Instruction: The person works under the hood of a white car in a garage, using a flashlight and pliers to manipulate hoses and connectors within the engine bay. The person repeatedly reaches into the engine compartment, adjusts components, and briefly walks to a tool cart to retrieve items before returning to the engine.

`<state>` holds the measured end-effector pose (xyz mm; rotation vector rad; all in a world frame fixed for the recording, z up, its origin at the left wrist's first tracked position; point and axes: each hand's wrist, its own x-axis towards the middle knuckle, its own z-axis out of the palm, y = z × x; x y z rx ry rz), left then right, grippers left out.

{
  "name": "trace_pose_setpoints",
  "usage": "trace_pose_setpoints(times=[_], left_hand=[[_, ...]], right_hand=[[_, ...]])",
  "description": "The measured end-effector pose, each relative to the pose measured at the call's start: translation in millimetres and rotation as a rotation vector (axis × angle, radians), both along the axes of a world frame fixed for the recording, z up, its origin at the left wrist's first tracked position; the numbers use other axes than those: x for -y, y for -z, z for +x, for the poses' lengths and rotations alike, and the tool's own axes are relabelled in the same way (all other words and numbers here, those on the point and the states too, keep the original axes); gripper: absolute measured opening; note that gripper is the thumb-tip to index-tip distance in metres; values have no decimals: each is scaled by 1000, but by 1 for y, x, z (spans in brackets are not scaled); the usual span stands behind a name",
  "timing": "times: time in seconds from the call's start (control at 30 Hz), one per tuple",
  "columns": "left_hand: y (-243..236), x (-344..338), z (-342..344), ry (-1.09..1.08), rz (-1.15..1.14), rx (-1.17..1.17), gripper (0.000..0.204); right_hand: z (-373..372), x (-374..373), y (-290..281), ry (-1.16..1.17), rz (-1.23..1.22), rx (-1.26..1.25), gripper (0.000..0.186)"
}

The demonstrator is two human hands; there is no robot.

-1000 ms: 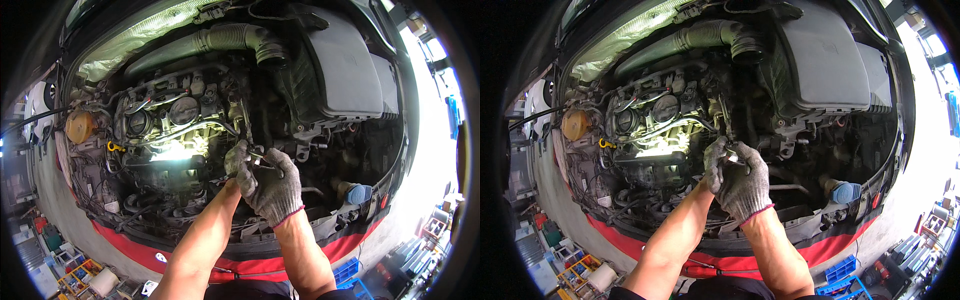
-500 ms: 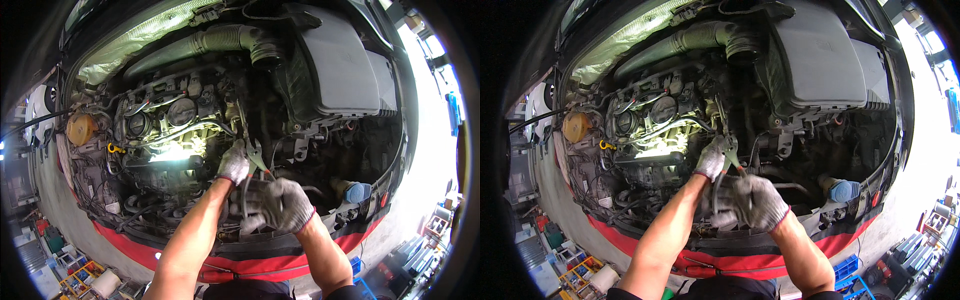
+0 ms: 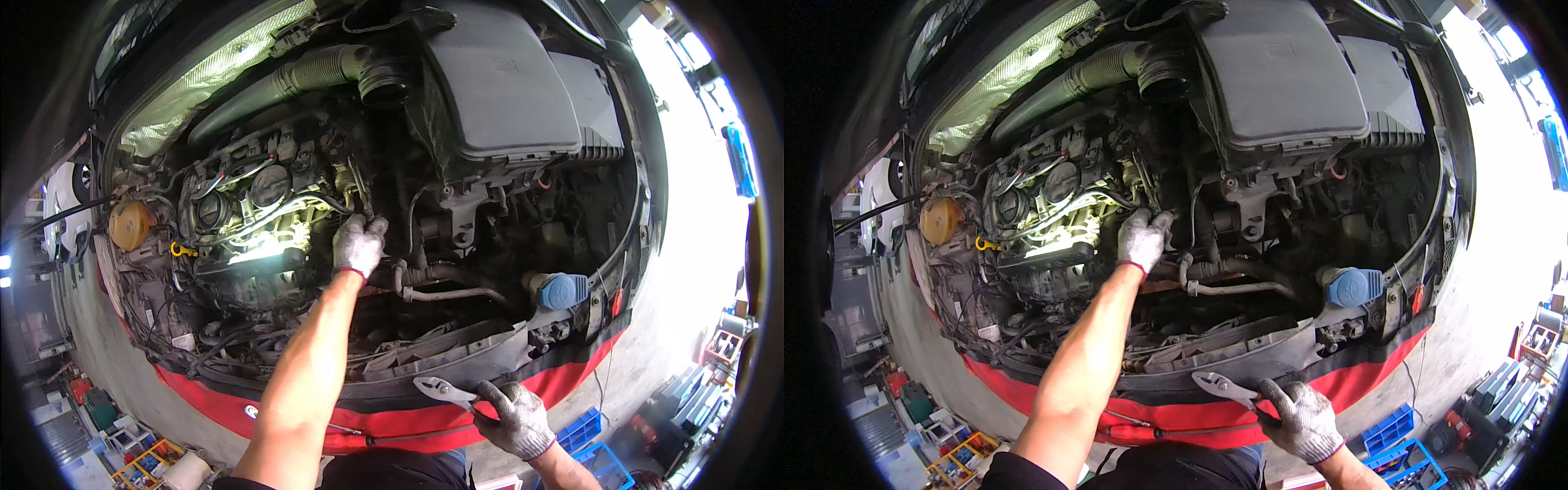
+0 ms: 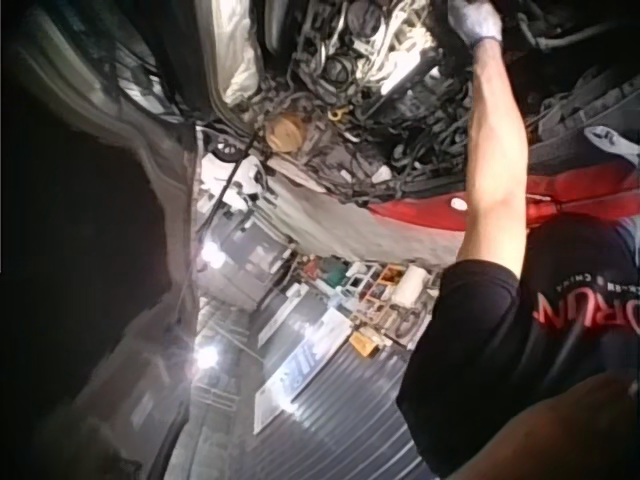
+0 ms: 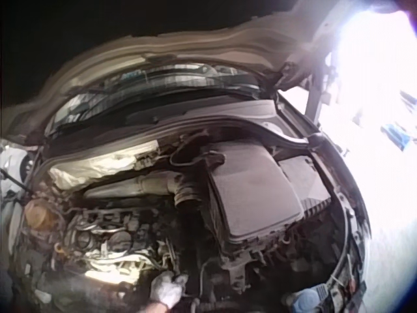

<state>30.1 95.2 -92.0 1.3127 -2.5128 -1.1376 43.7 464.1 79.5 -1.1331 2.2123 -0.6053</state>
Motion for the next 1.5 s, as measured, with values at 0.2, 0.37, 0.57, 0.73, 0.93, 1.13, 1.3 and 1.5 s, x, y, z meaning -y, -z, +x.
trace_pose_setpoints(times=[0.2,0.37,0.57,0.73,0.93,1.13,1.3,1.5], left_hand=[[-27,15,-5,88,317,55,28],[-6,-38,-39,-359,26,257,53],[-3,-42,-81,-873,191,138,68],[9,-53,-75,-757,115,139,78],[5,-39,-87,-707,120,388,77],[22,-21,-70,-645,90,338,63],[33,-13,-65,-503,75,282,38],[63,-1,-46,-468,401,90,33]], right_hand=[[3,-32,48,-56,-243,-98,64],[20,-33,47,21,-188,-158,67],[22,-13,38,95,-197,-89,68],[31,-23,60,182,-196,-143,59],[31,-21,60,217,-213,-113,51],[33,-22,66,241,-224,-139,48],[34,-23,69,272,-240,-153,48],[33,-20,68,277,-242,-153,48]])
